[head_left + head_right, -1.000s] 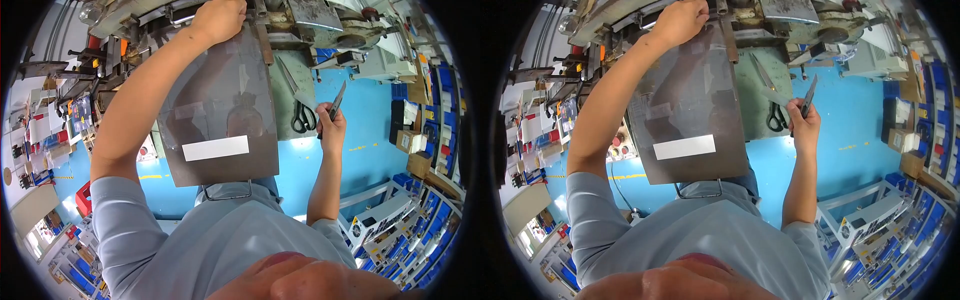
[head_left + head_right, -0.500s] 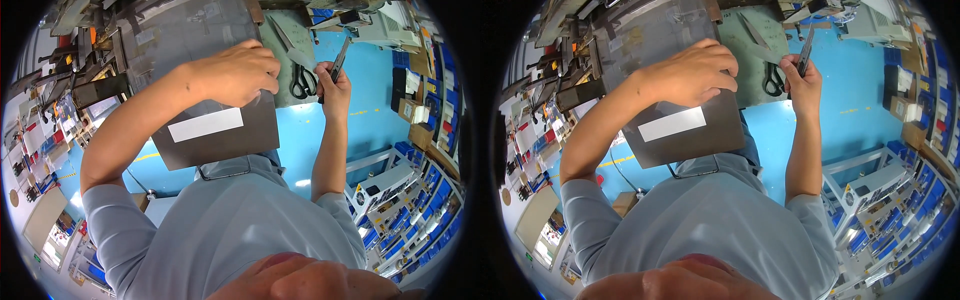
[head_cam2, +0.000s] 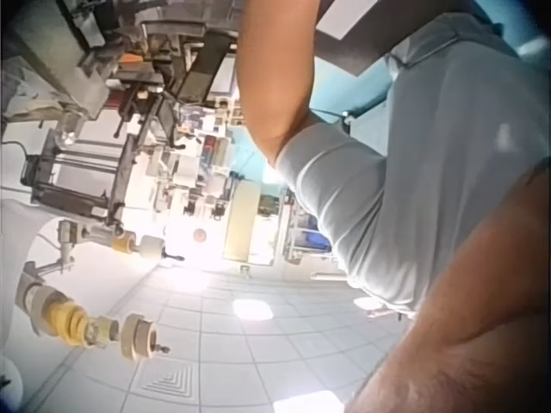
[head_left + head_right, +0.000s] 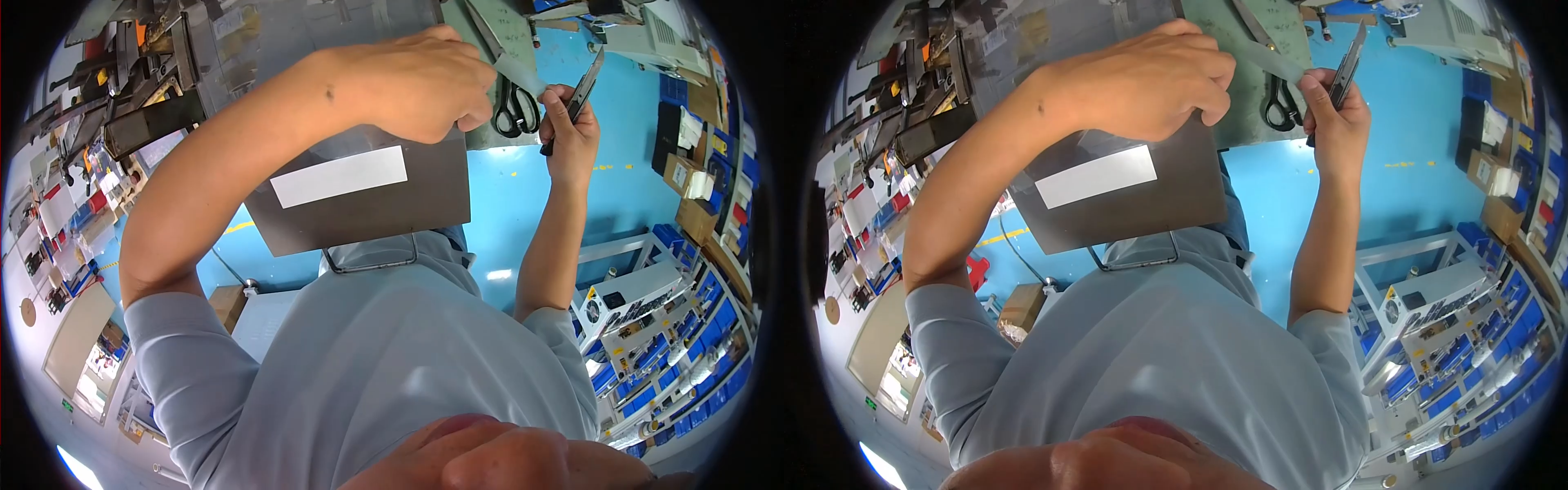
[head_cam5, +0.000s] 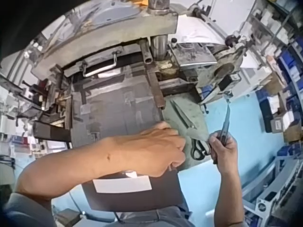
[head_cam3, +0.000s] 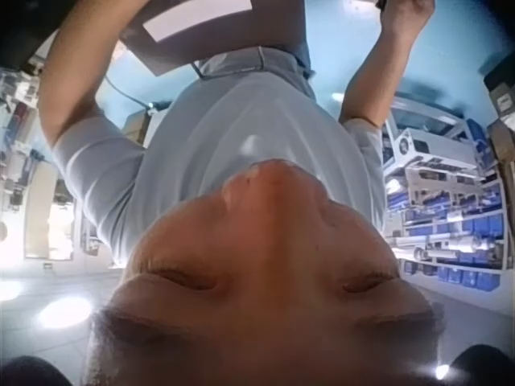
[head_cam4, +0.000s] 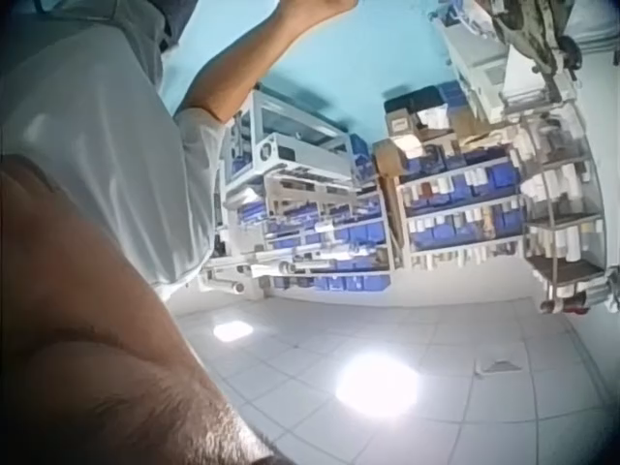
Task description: Operating an industrial machine to process and assemble white plastic strips and components.
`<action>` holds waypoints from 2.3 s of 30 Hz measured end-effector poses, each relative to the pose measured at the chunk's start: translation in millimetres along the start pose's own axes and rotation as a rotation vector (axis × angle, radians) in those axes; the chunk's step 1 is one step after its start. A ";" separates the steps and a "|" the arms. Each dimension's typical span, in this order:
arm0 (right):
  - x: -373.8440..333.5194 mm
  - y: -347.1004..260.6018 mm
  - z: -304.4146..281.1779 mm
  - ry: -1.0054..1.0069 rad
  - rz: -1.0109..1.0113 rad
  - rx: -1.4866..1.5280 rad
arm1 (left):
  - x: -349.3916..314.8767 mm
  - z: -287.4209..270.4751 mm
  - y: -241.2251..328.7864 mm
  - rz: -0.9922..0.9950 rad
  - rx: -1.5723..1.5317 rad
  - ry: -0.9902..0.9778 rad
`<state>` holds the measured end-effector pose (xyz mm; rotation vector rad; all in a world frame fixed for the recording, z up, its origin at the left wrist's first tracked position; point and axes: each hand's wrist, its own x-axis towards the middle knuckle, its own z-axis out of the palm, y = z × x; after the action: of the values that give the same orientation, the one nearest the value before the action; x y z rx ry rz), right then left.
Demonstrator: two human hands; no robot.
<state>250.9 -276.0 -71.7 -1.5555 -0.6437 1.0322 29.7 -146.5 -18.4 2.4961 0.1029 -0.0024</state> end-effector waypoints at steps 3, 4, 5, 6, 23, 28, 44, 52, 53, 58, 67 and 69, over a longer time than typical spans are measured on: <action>-1.0 1.8 0.0 0.009 0.003 -0.014 | 4.5 2.0 -1.3 0.007 -0.008 -0.004; -1.0 2.9 -0.4 0.008 0.003 -0.011 | 6.7 0.1 -0.3 -0.008 -0.013 -0.042; -1.0 4.1 -1.1 0.008 0.002 -0.008 | 8.1 -0.4 0.1 -0.022 -0.017 -0.080; -0.8 4.7 -1.8 0.009 0.003 -0.007 | 8.4 -0.4 -0.3 -0.021 -0.018 -0.081; 2.6 -1.2 -5.9 0.026 0.031 -0.054 | -7.1 1.8 7.0 0.124 -0.007 0.196; 9.4 -2.2 -2.4 -0.024 -0.007 -0.070 | -20.7 -10.2 14.2 0.136 -0.042 0.304; 25.8 -27.8 31.5 -0.085 -0.056 -0.047 | -32.0 -89.5 -34.9 -0.016 0.463 0.250; 45.4 -57.4 76.7 -0.135 -0.153 -0.188 | -57.0 -91.7 -15.8 -0.127 0.457 0.216; 49.5 -60.1 88.0 -0.144 -0.188 -0.196 | -55.0 -89.4 -15.0 -0.155 0.455 0.233; 68.1 -65.8 139.0 -0.062 -0.501 -0.396 | -51.9 -72.0 -11.9 -0.208 0.510 0.315; 88.1 -71.8 188.4 0.062 -0.901 -0.686 | -57.2 -63.3 -15.8 -0.182 0.520 0.456; 87.1 -77.3 191.4 0.033 -0.896 -0.704 | -58.0 -62.8 -16.6 -0.175 0.548 0.479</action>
<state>134.3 -90.9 -23.6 -1.5656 -1.6052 0.0818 -30.8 -99.9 23.4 2.9685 0.5889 0.5657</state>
